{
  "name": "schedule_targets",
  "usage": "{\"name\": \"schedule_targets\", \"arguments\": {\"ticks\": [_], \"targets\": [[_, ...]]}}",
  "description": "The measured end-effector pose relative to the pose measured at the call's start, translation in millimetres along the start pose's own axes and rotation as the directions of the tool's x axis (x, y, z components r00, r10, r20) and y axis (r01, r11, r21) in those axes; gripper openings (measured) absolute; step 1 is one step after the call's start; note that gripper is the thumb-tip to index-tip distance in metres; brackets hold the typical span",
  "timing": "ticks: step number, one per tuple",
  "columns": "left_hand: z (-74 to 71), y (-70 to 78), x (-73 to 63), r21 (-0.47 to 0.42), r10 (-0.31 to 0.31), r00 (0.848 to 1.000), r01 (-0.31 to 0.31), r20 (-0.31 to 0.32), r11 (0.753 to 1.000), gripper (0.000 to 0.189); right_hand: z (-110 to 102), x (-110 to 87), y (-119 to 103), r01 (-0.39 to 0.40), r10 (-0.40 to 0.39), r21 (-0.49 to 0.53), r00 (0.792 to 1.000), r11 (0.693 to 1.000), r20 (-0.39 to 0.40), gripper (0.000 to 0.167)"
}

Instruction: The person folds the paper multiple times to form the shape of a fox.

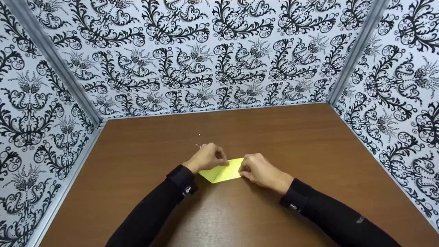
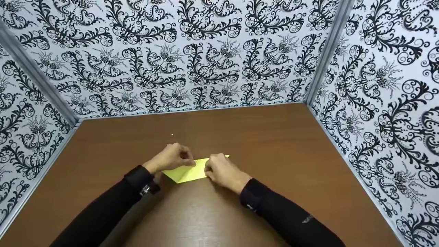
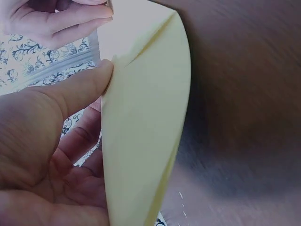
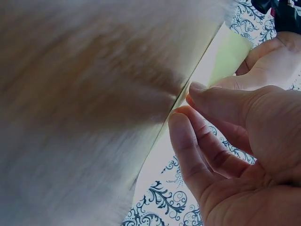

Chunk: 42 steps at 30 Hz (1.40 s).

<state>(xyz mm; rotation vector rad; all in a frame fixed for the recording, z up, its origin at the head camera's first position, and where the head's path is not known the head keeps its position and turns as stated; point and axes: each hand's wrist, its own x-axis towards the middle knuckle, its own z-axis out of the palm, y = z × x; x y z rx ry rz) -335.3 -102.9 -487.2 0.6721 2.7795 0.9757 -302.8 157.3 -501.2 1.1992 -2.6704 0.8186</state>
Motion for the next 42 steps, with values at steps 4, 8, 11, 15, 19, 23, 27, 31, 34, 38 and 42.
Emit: {"name": "schedule_targets", "arguments": {"ticks": [4, 8, 11, 15, 19, 23, 27, 31, 34, 38, 42], "targets": [[-4.3, 3.0, -2.9, -0.028, -0.012, 1.000, 0.012, -0.018, 1.000, 0.010, -2.6, 2.2, 1.2, 0.014, -0.015, -0.022, 0.999, 1.000, -0.048, 0.002], [-10.2, 6.8, -5.1, -0.077, -0.038, 0.998, 0.034, -0.045, 0.996, 0.009, -7.2, 4.9, 1.1, 0.000, -0.003, -0.035, 0.996, 0.999, -0.090, 0.003], [-14.4, 7.7, -5.9, -0.110, -0.052, 0.996, 0.043, -0.078, 0.993, 0.008, -11.7, 6.7, -0.2, -0.024, 0.021, -0.023, 0.994, 0.999, -0.110, 0.006], [-19.0, 6.2, -6.5, -0.135, -0.056, 0.990, 0.039, -0.127, 0.990, 0.007, -17.3, 8.7, -3.1, -0.057, 0.060, 0.027, 0.989, 0.998, -0.136, 0.007], [-22.3, 6.0, -8.4, -0.140, -0.048, 0.980, 0.021, -0.192, 0.990, 0.007, -21.4, 11.6, -4.2, -0.083, 0.095, 0.078, 0.984, 0.993, -0.154, 0.004], [-25.6, 7.3, -9.9, -0.157, -0.069, 0.962, 0.028, -0.263, 0.987, 0.007, -26.2, 16.0, -5.1, -0.126, 0.144, 0.109, 0.974, 0.986, -0.178, 0.004], [-28.4, 8.3, -10.4, -0.188, -0.093, 0.937, 0.030, -0.336, 0.982, 0.008, -32.8, 20.5, -7.2, -0.185, 0.210, 0.135, 0.955, 0.973, -0.208, 0.005], [-29.0, 9.1, -10.4, -0.221, -0.096, 0.907, 0.004, -0.410, 0.975, 0.008, -37.8, 24.6, -7.3, -0.226, 0.258, 0.156, 0.938, 0.962, -0.232, 0.006], [-28.5, 11.2, -10.6, -0.261, -0.093, 0.887, -0.032, -0.452, 0.965, 0.007, -39.9, 27.8, -6.6, -0.255, 0.291, 0.171, 0.927, 0.952, -0.236, 0.009], [-28.4, 15.1, -11.4, -0.310, -0.088, 0.868, -0.078, -0.488, 0.948, 0.008, -40.8, 31.5, -5.7, -0.292, 0.338, 0.211, 0.912, 0.933, -0.231, 0.011], [-28.4, 17.6, -13.1, -0.343, -0.085, 0.854, -0.113, -0.513, 0.932, 0.010, -41.3, 35.2, -6.1, -0.296, 0.361, 0.274, 0.903, 0.915, -0.231, 0.017]]}}
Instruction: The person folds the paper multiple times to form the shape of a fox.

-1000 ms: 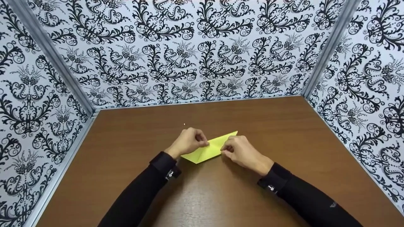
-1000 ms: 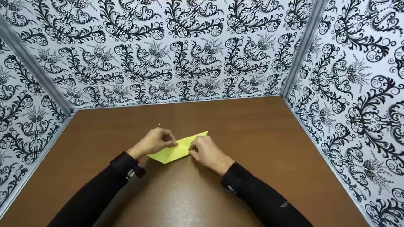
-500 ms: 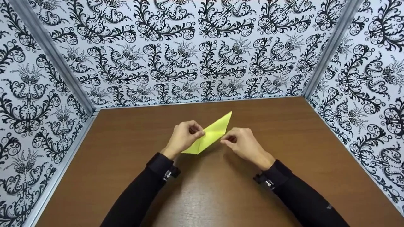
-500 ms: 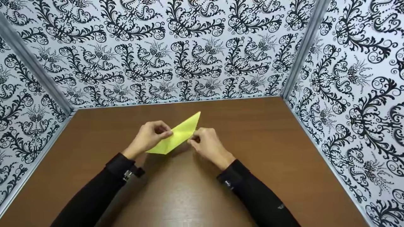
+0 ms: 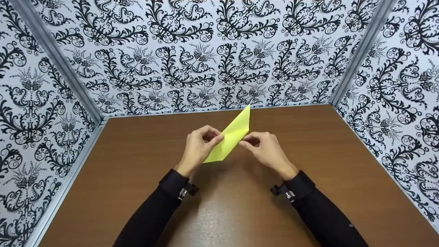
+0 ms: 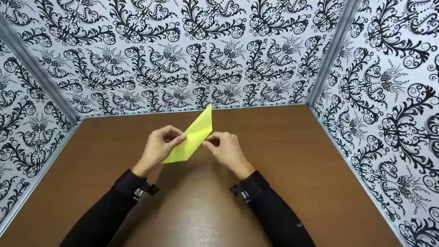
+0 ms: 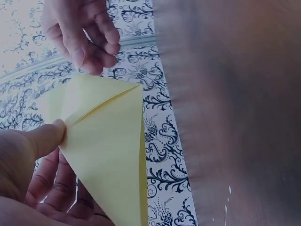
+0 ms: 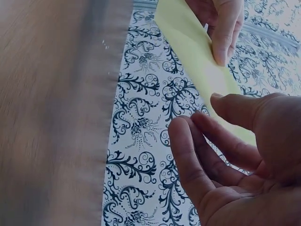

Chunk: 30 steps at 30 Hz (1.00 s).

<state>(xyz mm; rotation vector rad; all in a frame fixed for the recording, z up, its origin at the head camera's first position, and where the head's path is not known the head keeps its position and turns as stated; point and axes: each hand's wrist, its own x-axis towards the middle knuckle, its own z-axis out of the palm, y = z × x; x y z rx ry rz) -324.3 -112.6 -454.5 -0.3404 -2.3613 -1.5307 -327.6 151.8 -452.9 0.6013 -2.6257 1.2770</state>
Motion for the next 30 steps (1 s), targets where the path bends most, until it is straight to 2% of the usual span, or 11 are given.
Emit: {"name": "schedule_targets", "arguments": {"ticks": [3, 7, 13, 16, 21, 26, 30], "targets": [[0.2, 2.3, -1.6, -0.032, 0.004, 1.000, -0.004, -0.002, 0.999, 0.010, 0.1, 1.8, -0.4, -0.005, 0.005, 0.058, 1.000, 0.998, 0.007, 0.022], [0.1, 4.7, -3.3, -0.061, -0.012, 0.999, 0.014, 0.029, 0.998, 0.010, 0.1, 4.0, 1.3, -0.010, 0.008, 0.162, 1.000, 0.987, 0.011, 0.020], [-0.7, 5.8, -4.3, -0.089, -0.064, 0.990, 0.076, 0.123, 0.993, 0.009, -3.7, 6.5, 0.5, 0.008, 0.000, 0.319, 1.000, 0.948, -0.027, 0.016], [-2.1, 6.1, -3.7, -0.129, -0.075, 0.979, 0.100, 0.188, 0.987, 0.010, -6.6, 7.1, -1.6, 0.019, -0.008, 0.351, 0.999, 0.936, -0.033, 0.016], [-4.2, 8.4, -3.6, -0.198, -0.105, 0.958, 0.161, 0.268, 0.967, 0.013, -9.2, 7.1, -2.8, 0.022, -0.025, 0.378, 1.000, 0.926, 0.004, 0.016], [-2.5, 9.4, -3.3, -0.178, -0.110, 0.953, 0.165, 0.284, 0.970, 0.014, -8.3, 6.0, -1.4, 0.023, -0.039, 0.371, 0.999, 0.929, 0.035, 0.015], [-0.1, 7.8, -4.6, -0.160, -0.117, 0.950, 0.168, 0.290, 0.973, 0.013, -6.9, 4.2, -1.0, 0.033, -0.040, 0.384, 0.999, 0.923, 0.009, 0.015]]}}
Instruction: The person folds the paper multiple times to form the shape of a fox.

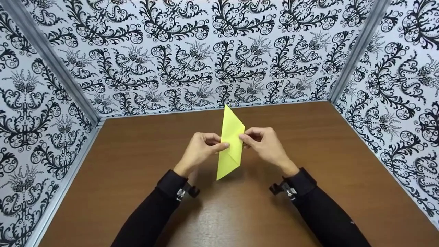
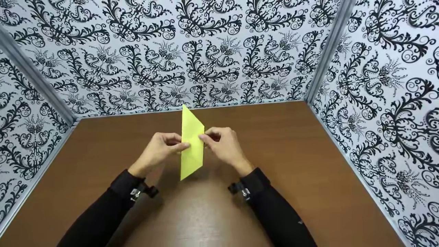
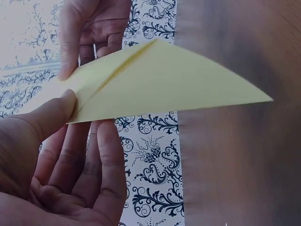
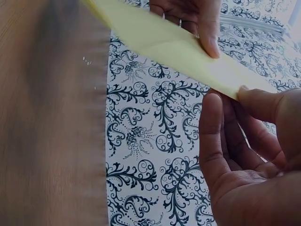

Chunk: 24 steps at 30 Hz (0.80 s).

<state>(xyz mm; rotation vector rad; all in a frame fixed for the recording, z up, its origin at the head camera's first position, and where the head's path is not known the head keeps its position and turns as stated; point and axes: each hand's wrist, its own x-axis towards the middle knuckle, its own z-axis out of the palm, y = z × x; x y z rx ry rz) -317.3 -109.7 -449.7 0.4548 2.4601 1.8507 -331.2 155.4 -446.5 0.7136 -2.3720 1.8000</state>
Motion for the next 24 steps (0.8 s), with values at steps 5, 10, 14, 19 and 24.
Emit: {"name": "schedule_targets", "arguments": {"ticks": [5, 10, 14, 19, 24], "targets": [[0.6, -1.3, -1.7, 0.001, -0.024, 0.999, 0.024, 0.021, 1.000, 0.015, 2.2, -1.0, -2.6, 0.019, -0.016, 0.045, 0.998, 0.999, -0.058, 0.016], [0.7, -2.0, -2.2, -0.017, -0.030, 0.999, 0.031, 0.045, 0.999, 0.016, 2.2, -2.8, -4.6, 0.034, -0.028, 0.064, 0.996, 0.997, -0.089, 0.015], [0.6, -1.0, -3.0, -0.025, -0.032, 0.999, 0.033, 0.040, 0.999, 0.016, 0.3, -4.2, -5.7, 0.023, -0.018, 0.057, 0.996, 0.998, -0.086, 0.013], [-0.3, 0.3, -3.9, -0.047, -0.050, 0.999, 0.051, 0.020, 0.998, 0.015, 1.3, -4.0, -2.0, -0.017, 0.019, 0.059, 0.999, 0.998, -0.034, 0.016], [-1.5, 1.3, -4.3, -0.049, -0.053, 0.999, 0.054, 0.007, 0.997, 0.014, 4.2, -4.5, 1.7, -0.058, 0.057, 0.067, 0.998, 0.996, 0.021, 0.019]]}}
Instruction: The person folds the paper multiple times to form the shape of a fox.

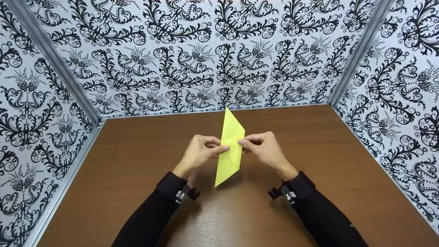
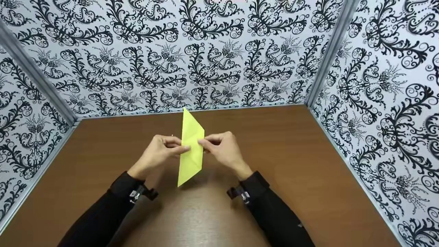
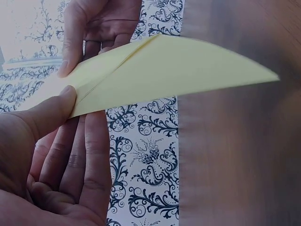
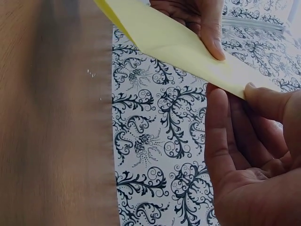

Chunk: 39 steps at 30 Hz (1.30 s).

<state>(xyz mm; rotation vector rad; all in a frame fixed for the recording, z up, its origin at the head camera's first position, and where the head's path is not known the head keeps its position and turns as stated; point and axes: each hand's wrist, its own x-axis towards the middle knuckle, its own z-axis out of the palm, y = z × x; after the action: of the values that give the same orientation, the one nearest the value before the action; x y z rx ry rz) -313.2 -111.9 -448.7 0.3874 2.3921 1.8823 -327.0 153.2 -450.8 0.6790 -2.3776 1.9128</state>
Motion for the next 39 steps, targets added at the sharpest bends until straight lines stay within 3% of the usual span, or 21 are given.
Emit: {"name": "schedule_targets", "arguments": {"ticks": [19, 28, 33, 39], "targets": [[-5.0, -2.0, 2.4, -0.021, -0.015, 0.999, 0.014, -0.036, 1.000, 0.015, 6.0, -1.9, 6.1, -0.056, 0.058, -0.036, 0.996, 0.998, 0.073, 0.020], [-4.7, 1.6, 2.1, -0.117, -0.006, 0.999, 0.000, -0.052, 0.993, 0.015, 8.0, -4.6, 10.2, -0.071, 0.078, -0.058, 0.988, 0.996, 0.133, 0.020], [-5.4, 2.7, 2.5, -0.124, -0.002, 0.998, -0.005, -0.056, 0.992, 0.017, 9.4, -6.3, 11.1, -0.078, 0.087, -0.075, 0.987, 0.994, 0.137, 0.018], [-8.2, 4.6, 4.7, -0.157, -0.011, 0.995, -0.005, -0.102, 0.988, 0.018, 11.4, -8.8, 11.6, -0.113, 0.126, -0.078, 0.972, 0.991, 0.197, 0.017]]}}
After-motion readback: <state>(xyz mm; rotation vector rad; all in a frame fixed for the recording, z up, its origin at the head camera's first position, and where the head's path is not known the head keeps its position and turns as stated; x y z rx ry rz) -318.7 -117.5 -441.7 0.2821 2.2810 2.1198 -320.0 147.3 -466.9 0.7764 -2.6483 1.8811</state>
